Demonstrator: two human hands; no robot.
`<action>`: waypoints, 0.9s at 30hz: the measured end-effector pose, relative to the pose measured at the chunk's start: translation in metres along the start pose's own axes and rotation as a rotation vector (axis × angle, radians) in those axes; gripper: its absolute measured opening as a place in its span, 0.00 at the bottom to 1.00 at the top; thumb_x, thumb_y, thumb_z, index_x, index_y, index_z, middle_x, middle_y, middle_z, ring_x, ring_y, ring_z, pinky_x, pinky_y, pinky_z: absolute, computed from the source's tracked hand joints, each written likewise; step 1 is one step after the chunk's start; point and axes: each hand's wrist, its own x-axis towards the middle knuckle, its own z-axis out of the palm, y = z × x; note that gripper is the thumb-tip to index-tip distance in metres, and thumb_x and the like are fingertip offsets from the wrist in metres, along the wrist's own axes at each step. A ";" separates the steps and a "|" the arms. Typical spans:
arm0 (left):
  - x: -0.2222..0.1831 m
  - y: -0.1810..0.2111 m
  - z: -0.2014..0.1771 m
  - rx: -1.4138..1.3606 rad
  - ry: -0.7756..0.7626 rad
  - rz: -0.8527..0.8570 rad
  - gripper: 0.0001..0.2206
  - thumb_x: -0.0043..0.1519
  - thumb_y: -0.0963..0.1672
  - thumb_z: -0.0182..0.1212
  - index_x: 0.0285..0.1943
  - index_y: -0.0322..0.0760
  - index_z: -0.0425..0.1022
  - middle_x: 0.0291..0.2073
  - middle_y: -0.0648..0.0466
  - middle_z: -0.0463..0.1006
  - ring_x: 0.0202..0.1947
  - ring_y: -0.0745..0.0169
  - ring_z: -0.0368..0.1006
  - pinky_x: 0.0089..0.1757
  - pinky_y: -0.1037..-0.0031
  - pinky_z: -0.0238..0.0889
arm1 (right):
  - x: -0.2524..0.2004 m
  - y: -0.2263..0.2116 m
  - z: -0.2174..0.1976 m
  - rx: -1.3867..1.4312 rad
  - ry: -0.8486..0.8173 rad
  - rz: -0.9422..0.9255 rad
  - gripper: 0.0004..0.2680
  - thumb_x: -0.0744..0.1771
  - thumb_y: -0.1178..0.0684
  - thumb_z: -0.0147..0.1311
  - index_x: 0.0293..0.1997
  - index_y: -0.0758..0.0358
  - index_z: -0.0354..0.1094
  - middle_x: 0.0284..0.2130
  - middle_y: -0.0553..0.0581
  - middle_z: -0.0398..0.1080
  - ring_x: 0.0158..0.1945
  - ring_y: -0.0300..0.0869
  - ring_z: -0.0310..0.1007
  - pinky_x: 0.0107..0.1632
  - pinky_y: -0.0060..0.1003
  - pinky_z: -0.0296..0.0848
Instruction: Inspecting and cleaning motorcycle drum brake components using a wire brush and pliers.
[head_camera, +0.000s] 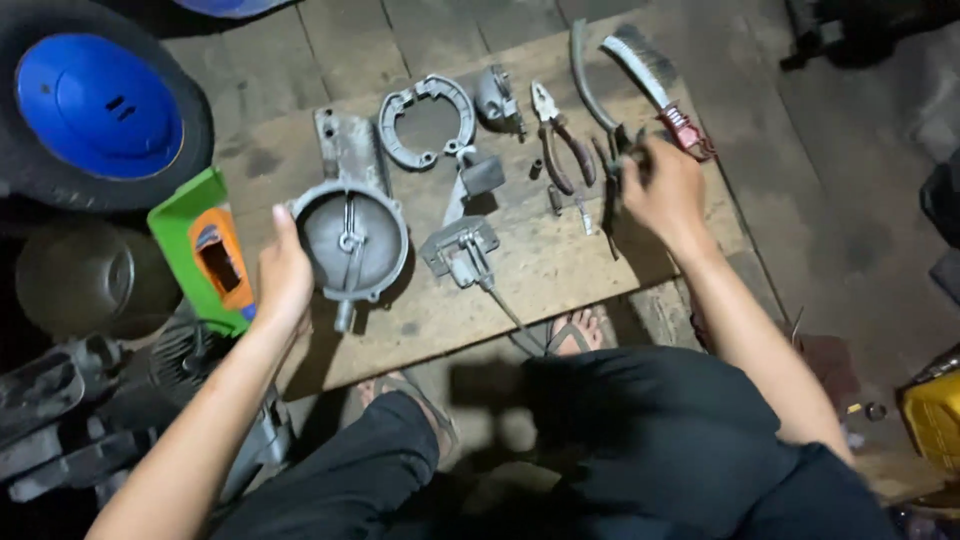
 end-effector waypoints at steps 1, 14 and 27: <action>0.001 -0.004 0.003 -0.001 -0.005 0.007 0.43 0.69 0.63 0.32 0.67 0.18 0.67 0.66 0.29 0.65 0.72 0.41 0.55 0.67 0.52 0.46 | -0.008 0.010 -0.003 -0.006 0.006 0.003 0.04 0.67 0.57 0.61 0.40 0.66 0.72 0.29 0.68 0.72 0.39 0.66 0.76 0.41 0.54 0.74; -0.019 -0.004 0.032 -0.136 -0.041 -0.030 0.41 0.70 0.61 0.34 0.68 0.14 0.63 0.67 0.25 0.62 0.72 0.36 0.53 0.68 0.50 0.44 | 0.019 0.138 0.018 -0.238 -0.033 0.116 0.09 0.66 0.52 0.66 0.47 0.63 0.74 0.36 0.61 0.71 0.44 0.59 0.74 0.46 0.50 0.74; 0.017 -0.036 0.037 -0.352 -0.179 0.016 0.38 0.60 0.62 0.31 0.60 0.36 0.77 0.55 0.47 0.81 0.58 0.57 0.75 0.57 0.71 0.66 | 0.043 0.198 0.057 -0.210 -0.061 0.184 0.11 0.73 0.57 0.53 0.49 0.82 0.64 0.41 0.82 0.68 0.45 0.73 0.66 0.47 0.61 0.65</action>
